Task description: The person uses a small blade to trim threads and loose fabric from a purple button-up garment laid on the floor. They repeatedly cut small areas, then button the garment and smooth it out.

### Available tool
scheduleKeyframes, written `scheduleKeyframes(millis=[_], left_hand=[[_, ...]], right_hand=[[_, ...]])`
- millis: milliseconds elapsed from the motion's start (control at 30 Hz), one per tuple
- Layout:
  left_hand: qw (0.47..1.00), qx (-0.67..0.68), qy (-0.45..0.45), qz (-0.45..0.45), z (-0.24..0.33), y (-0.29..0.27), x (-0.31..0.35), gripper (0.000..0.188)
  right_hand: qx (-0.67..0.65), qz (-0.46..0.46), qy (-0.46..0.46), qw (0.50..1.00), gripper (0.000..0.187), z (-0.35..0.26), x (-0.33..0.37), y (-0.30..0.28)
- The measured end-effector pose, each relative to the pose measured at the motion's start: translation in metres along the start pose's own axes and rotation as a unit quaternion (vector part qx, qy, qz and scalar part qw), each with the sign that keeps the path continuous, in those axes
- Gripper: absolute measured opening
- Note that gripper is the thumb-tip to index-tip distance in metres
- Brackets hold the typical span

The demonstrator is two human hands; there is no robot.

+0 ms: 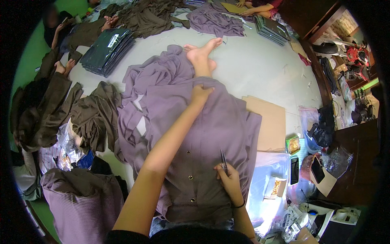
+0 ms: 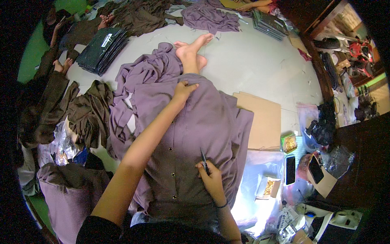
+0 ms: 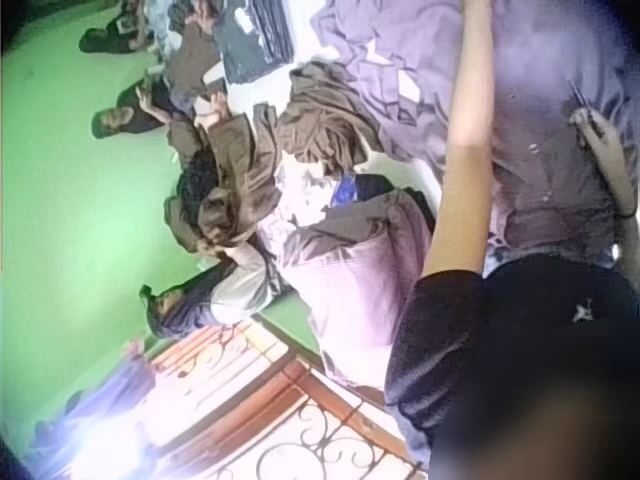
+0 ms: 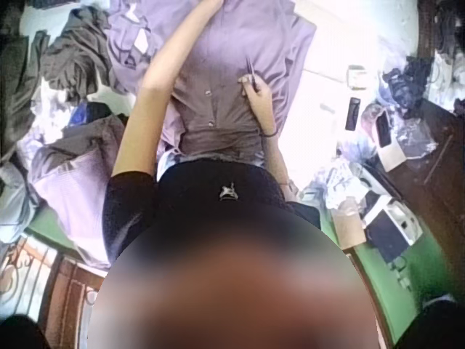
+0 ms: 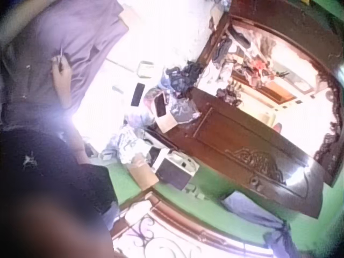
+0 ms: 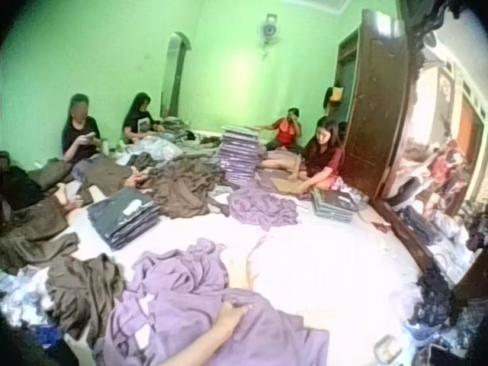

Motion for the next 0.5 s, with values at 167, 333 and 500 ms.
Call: scheduleKeyframes(millis=[167, 333, 500], left_hand=[[0.967, 0.141, 0.159, -0.138, 0.042, -0.006, 0.031, 0.014], [0.785, -0.206, 0.4, -0.426, 0.054, -0.035, 0.16, 0.023], [0.807, -0.339, 0.297, -0.382, 0.021, -0.048, 0.232, 0.03]], right_hand=[[-0.156, 0.032, 0.072, 0.985, 0.023, 0.002, 0.005, -0.016], [-0.155, 0.125, 0.05, 0.979, 0.031, -0.005, -0.004, -0.057], [-0.104, 0.07, 0.057, 0.99, 0.021, -0.023, -0.007, -0.063]])
Point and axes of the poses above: each hand's wrist, its own x-axis away from the middle knuckle, its own y-axis out of the palm, z = x × y, the point moved 4 cm from there along -x, towards the middle knuckle, and after that the axes turned 2 degrees about y, right-handed, at the moved point
